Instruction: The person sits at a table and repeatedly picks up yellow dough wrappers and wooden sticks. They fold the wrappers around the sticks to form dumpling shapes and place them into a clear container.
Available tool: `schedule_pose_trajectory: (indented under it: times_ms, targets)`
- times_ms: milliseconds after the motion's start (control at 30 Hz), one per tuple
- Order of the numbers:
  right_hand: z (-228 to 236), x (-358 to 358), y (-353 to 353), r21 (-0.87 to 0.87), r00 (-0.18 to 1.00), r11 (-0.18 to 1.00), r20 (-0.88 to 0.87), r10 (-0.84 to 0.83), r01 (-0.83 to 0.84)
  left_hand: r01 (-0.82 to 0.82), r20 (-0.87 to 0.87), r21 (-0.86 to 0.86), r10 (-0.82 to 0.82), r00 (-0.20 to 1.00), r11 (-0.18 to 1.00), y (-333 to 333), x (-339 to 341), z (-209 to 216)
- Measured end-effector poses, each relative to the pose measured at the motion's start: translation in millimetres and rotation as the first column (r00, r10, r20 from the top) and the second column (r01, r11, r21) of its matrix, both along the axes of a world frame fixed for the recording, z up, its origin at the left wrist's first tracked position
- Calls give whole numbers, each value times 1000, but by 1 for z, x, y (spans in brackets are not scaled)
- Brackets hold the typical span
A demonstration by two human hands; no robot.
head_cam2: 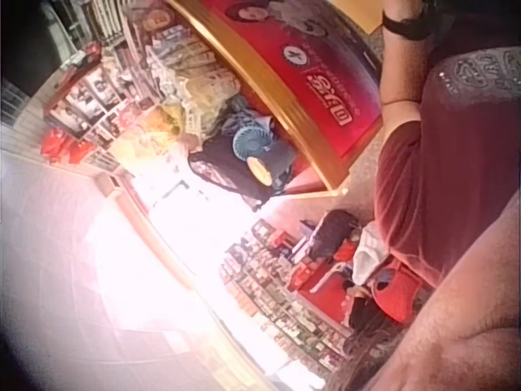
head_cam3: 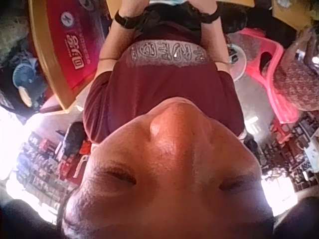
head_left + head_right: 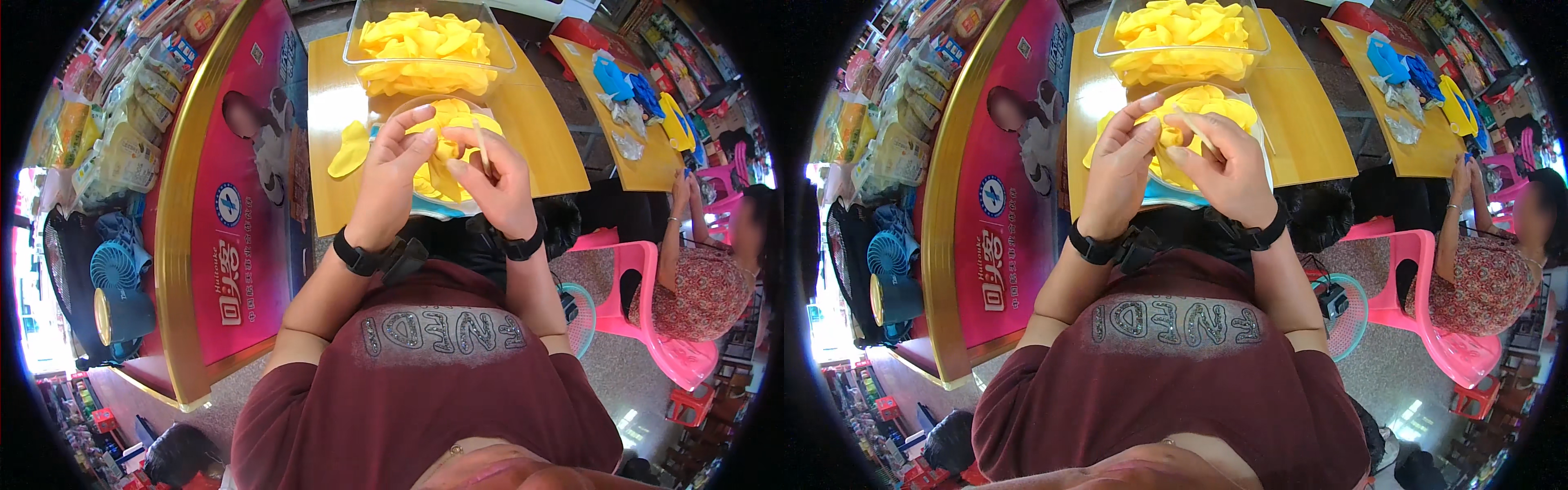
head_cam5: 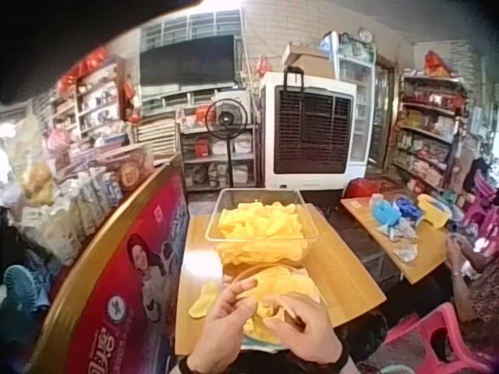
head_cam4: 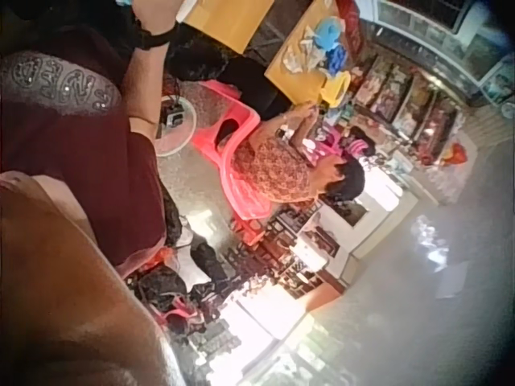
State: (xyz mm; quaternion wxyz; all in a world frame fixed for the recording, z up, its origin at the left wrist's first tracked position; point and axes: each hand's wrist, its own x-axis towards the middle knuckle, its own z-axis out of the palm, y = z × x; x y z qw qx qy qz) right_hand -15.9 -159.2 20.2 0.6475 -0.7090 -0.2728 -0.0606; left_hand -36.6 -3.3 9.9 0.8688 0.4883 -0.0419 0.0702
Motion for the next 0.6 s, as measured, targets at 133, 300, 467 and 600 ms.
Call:
schedule_pose_trajectory:
  times_ms: [133, 300, 467, 600]
  targets:
    - [-9, 4, 3, -26, 999, 999, 27, -40, 41, 34, 78, 23, -36, 996, 999, -3, -6, 7]
    - [-14, 6, 6, 254, 973, 967, -226, 34, 26, 37, 160, 136, -59, 985, 990, -6, -4, 1]
    - [-10, 4, 3, 466, 893, 884, -383, 236, -33, 94, 185, 114, -114, 976, 989, 9, 7, -10]
    - [-13, -1, 13, 402, 921, 916, -363, 142, 17, -296, 366, 501, 111, 924, 814, 19, 15, -20]
